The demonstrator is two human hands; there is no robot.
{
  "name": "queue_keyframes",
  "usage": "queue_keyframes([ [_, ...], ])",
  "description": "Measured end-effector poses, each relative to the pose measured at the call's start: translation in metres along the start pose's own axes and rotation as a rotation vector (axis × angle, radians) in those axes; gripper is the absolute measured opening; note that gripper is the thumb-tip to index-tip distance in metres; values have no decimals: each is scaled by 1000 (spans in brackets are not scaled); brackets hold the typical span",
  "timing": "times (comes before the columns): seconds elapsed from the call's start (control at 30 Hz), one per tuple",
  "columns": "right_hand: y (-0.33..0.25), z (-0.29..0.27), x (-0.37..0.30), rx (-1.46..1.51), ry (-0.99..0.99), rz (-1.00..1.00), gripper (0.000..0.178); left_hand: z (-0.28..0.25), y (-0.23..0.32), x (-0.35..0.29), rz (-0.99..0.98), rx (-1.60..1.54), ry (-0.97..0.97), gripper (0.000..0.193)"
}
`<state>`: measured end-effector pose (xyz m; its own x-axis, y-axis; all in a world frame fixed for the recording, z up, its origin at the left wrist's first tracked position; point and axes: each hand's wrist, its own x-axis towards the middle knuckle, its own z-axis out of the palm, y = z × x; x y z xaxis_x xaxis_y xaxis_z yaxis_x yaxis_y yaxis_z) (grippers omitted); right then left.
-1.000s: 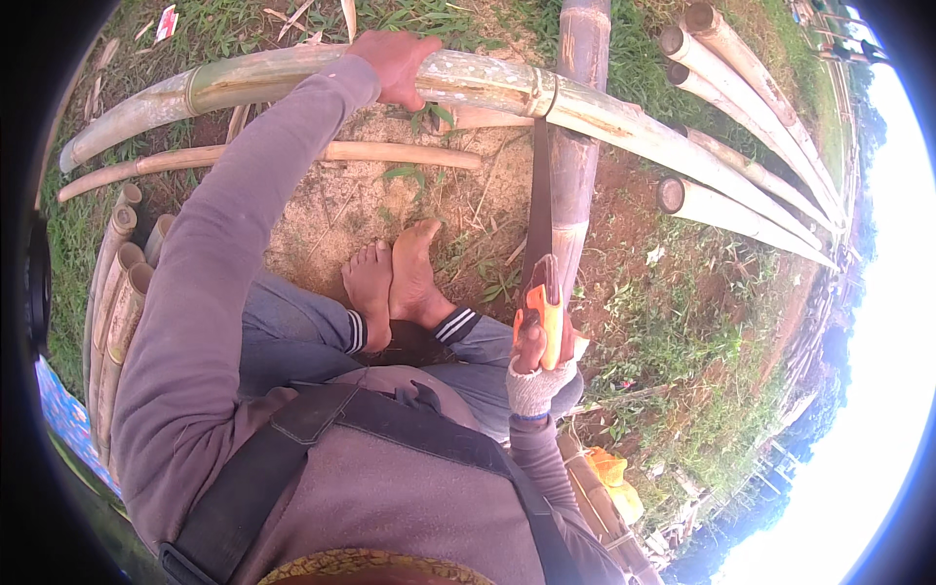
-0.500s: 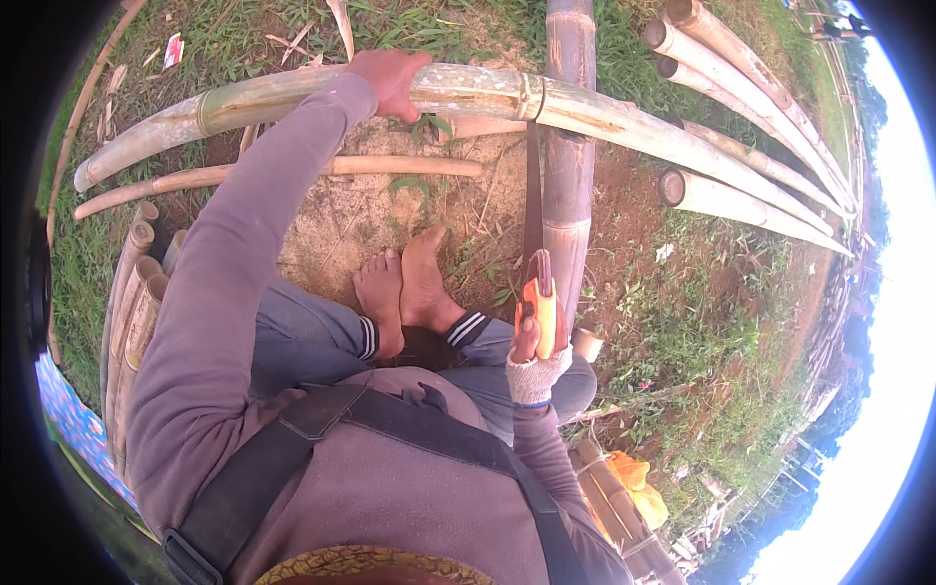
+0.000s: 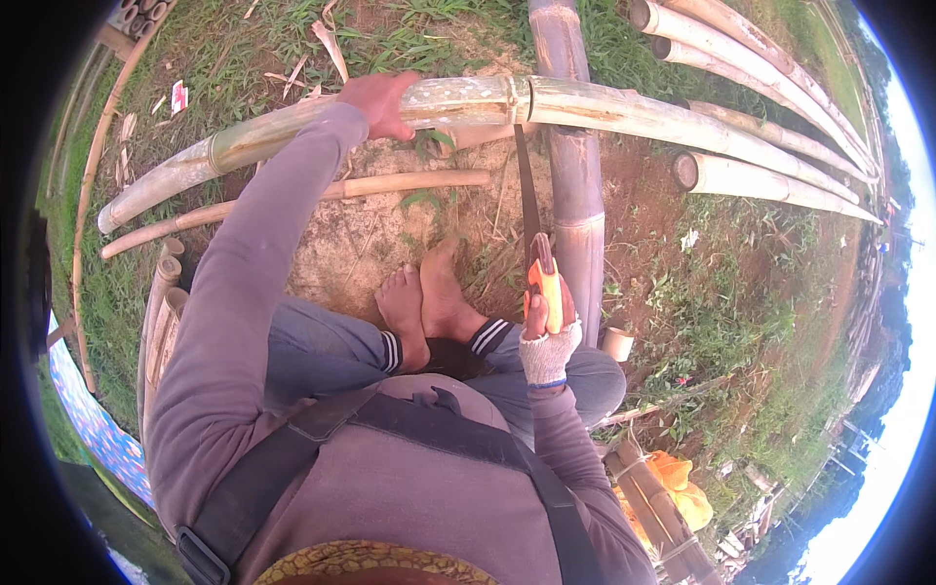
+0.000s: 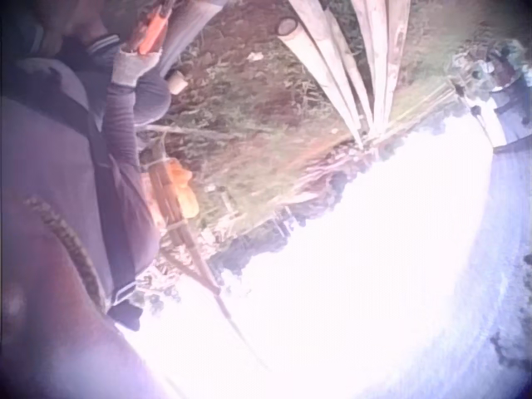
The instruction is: The person sits on the ground and uses a hand saw to cut long bamboo poles into shorter sections. They position each pole on a support log, saw through it, and then move the cut pieces aside.
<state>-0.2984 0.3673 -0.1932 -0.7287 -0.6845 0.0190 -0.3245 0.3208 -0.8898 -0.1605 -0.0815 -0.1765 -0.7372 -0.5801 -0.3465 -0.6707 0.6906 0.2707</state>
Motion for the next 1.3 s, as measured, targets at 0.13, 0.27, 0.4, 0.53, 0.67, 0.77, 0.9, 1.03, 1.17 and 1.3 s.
queue_keyframes([
  [0.13, -6, 7, 19, 39, 66, -95, 58, -1, 14, 7, -26, -5, -81, 99],
  [0.27, 32, 6, 27, -410, -25, -182, 66, -18, 16, -14, -6, 38, 15, 106],
  [0.4, 33, 5, 29, -654, -225, -119, 73, -40, 11, -53, 33, -27, 124, 106],
  [0.53, -17, 30, 58, 330, -57, 93, 84, -57, 19, -113, 178, -29, 145, 103],
  [0.67, -143, 42, 80, 718, -147, 28, 95, -61, 35, -165, 275, -90, 162, 82],
  [0.77, -153, 36, 85, 450, -273, -266, 76, -54, 33, -232, 269, -160, 479, 91],
  [0.9, -183, 18, 62, -289, -14, -1178, 88, -38, 7, -310, -180, -386, 1393, 93],
  [1.03, -191, -16, 73, -167, -251, -872, 79, 20, -98, -331, -825, -1414, 1939, 93],
  [1.17, -245, -11, 35, -95, -252, -910, 77, -10, -86, -369, -416, -2593, 1353, 80],
  [1.3, -261, 2, 14, 222, -159, -518, 73, 12, -112, -321, -192, -2579, 1491, 62],
])
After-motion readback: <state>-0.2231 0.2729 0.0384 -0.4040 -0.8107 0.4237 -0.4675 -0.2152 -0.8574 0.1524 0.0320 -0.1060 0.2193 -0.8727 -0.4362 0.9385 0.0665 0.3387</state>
